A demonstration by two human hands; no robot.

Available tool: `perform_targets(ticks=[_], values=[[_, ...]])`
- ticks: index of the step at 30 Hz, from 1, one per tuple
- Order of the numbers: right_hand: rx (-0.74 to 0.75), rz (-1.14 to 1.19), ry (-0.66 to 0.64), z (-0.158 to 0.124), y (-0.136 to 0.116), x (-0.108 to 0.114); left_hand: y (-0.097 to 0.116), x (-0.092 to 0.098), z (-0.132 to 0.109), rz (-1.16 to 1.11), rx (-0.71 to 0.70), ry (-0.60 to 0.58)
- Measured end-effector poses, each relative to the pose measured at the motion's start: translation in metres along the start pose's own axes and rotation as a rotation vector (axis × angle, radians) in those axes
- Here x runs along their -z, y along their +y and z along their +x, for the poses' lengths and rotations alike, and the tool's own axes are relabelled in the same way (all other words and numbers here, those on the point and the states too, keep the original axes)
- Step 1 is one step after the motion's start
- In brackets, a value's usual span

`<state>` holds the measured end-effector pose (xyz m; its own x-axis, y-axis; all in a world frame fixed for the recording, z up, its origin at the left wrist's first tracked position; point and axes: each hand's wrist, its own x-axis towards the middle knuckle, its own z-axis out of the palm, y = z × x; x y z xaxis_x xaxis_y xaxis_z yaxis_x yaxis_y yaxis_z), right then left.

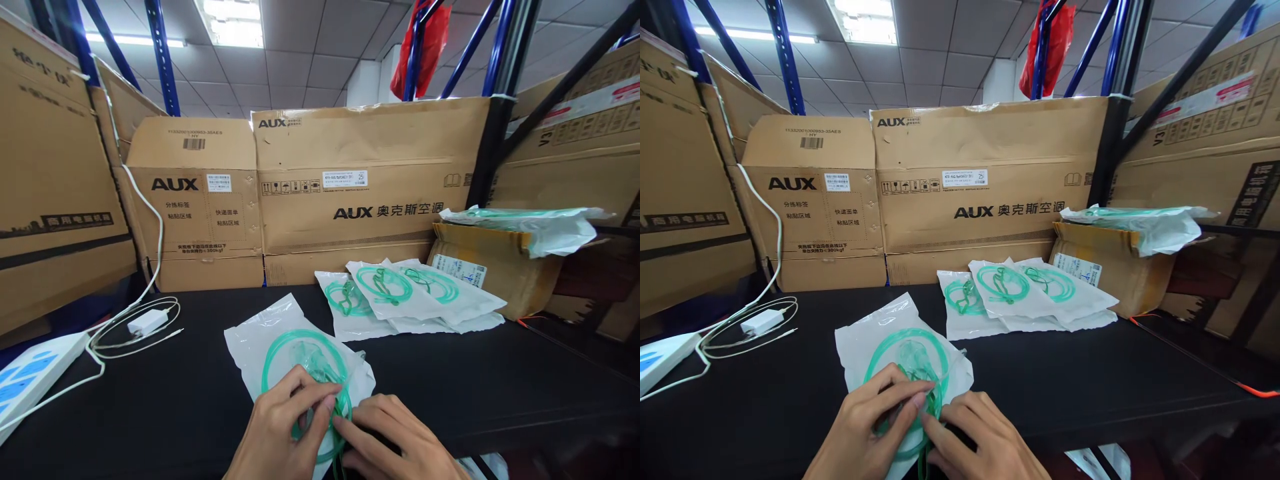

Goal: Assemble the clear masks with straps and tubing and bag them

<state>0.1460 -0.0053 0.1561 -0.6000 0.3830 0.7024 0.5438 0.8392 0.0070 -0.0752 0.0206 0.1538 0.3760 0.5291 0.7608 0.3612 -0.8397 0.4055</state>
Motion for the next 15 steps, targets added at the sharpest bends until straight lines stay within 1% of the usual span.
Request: perform_targets(ticks=[5, 10, 15], values=[[0.029, -0.090, 0.059, 0.007, 0.001, -0.008, -0.001, -0.002, -0.001, -0.019, 0.011, 0.018], [0.032, -0.128, 0.080, 0.007, 0.001, -0.013, 0.000, 0.000, -0.001, -0.010, 0.049, -0.025], [0.021, -0.186, 0.131, 0.006, 0.001, -0.022, 0.000, -0.002, -0.003, -0.069, 0.090, -0.024]])
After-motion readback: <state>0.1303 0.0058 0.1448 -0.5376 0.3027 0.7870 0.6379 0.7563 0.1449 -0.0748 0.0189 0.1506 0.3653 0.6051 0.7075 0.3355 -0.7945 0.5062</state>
